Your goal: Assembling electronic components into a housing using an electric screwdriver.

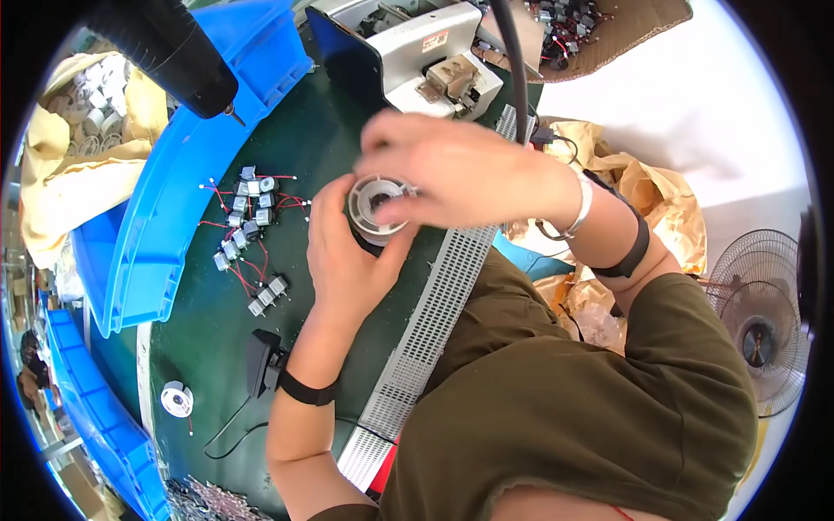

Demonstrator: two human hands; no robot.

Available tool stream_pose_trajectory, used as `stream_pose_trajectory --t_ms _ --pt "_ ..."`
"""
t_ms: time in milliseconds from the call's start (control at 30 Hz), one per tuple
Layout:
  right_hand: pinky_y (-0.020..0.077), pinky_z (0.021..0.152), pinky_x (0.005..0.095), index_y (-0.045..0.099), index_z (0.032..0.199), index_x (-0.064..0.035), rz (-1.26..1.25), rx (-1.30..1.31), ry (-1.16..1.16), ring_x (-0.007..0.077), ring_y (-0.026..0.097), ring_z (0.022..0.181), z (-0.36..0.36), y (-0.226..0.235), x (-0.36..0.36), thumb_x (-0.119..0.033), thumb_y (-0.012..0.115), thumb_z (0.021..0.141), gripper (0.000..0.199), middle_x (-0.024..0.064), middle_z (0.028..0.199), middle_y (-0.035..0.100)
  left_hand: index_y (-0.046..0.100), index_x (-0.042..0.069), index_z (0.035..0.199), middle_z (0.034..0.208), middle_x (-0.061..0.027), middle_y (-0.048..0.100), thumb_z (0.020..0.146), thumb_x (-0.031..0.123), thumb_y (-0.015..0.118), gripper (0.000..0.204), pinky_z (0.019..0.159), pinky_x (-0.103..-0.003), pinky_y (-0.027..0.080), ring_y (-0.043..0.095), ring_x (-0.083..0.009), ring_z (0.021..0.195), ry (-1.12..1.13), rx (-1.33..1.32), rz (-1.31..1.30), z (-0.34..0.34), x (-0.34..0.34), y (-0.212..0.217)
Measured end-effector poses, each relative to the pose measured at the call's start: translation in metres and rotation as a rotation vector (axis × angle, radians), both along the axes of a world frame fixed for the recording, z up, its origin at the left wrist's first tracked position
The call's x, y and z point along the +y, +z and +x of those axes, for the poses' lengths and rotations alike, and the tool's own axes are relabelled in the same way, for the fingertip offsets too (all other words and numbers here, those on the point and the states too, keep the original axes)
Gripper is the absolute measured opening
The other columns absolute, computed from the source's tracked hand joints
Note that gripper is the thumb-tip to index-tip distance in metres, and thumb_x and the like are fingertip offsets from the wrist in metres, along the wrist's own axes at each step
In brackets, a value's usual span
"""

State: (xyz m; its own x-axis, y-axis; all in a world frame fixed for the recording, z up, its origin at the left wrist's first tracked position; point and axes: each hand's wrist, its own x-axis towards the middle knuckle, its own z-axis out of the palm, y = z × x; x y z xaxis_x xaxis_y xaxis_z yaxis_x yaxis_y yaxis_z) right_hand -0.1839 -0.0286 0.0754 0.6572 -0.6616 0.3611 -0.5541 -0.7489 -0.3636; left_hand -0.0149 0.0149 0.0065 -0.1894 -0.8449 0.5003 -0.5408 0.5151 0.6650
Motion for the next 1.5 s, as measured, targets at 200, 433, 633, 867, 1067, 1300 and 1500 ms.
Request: stream_pose_trajectory --t_ms 200,433,633,867,1067,1300,1500 --pt "0.0467 0.069 0.0284 0.052 0.107 0.0015 -0.084 -0.873 -0.042 0.0155 0.057 0.076 0.067 0.084 -0.043 -0.017 0.068 0.077 0.039 0.0075 0.080 0.058 0.049 0.004 0.117 0.115 -0.0219 0.052 0.065 0.029 0.078 0.065 0.085 -0.044 0.043 0.052 -0.0392 0.102 -0.059 -0.161 -0.300 0.013 0.000 -0.001" --pt "0.0474 0.082 0.0361 0.050 0.114 0.0098 0.231 -1.004 0.103 0.0281 0.059 0.097 0.125 0.102 -0.146 -0.029 0.084 0.057 0.077 0.0182 0.109 0.059 0.060 0.018 0.114 0.124 -0.0249 0.047 0.069 0.031 0.074 0.049 0.085 -0.047 0.044 0.051 -0.0400 0.105 -0.135 -0.448 -0.456 0.008 0.004 0.008" --pt "0.0501 0.075 0.0337 0.056 0.102 0.0047 0.565 -1.073 0.437 0.0227 0.061 0.088 0.047 0.112 -0.088 -0.014 0.079 0.063 0.048 0.0141 0.099 0.060 0.059 0.010 0.110 0.119 -0.0231 0.050 0.070 0.017 0.074 0.044 0.077 -0.041 0.049 0.056 -0.0368 0.097 -0.159 -0.383 -0.364 0.009 -0.001 0.001" --pt "0.0402 0.043 0.0207 0.053 0.081 -0.0021 0.192 -1.099 0.049 0.0081 0.051 0.047 -0.043 0.080 -0.048 -0.003 0.065 0.078 0.012 0.0017 0.063 0.054 0.058 0.002 0.110 0.117 -0.0243 0.051 0.071 0.011 0.072 0.043 0.078 -0.040 0.049 0.058 -0.0369 0.096 -0.155 -0.348 -0.350 0.014 -0.003 -0.006" --pt "0.0408 0.044 0.0222 0.051 0.091 0.0008 0.246 -1.217 0.098 0.0102 0.051 0.046 -0.063 0.053 -0.055 0.000 0.061 0.078 0.016 0.0030 0.059 0.054 0.062 0.002 0.106 0.118 -0.0242 0.053 0.069 0.013 0.075 0.041 0.077 -0.040 0.050 0.059 -0.0369 0.095 -0.140 -0.359 -0.324 0.015 -0.001 -0.005" --pt "0.0416 0.046 0.0234 0.050 0.098 0.0018 0.292 -1.284 0.122 0.0108 0.051 0.047 -0.071 0.042 -0.055 0.001 0.060 0.078 0.022 0.0041 0.059 0.055 0.062 0.000 0.104 0.114 -0.0262 0.055 0.067 0.013 0.076 0.041 0.073 -0.039 0.051 0.060 -0.0369 0.091 -0.152 -0.307 -0.330 0.015 -0.002 -0.007" --pt "0.0424 0.047 0.0236 0.051 0.100 0.0013 0.209 -1.115 -0.085 0.0108 0.052 0.048 -0.065 0.046 -0.043 -0.001 0.062 0.077 0.025 0.0037 0.059 0.055 0.062 -0.001 0.103 0.113 -0.0267 0.056 0.066 0.013 0.077 0.042 0.073 -0.038 0.051 0.060 -0.0370 0.090 -0.155 -0.278 -0.322 0.015 -0.002 -0.007"
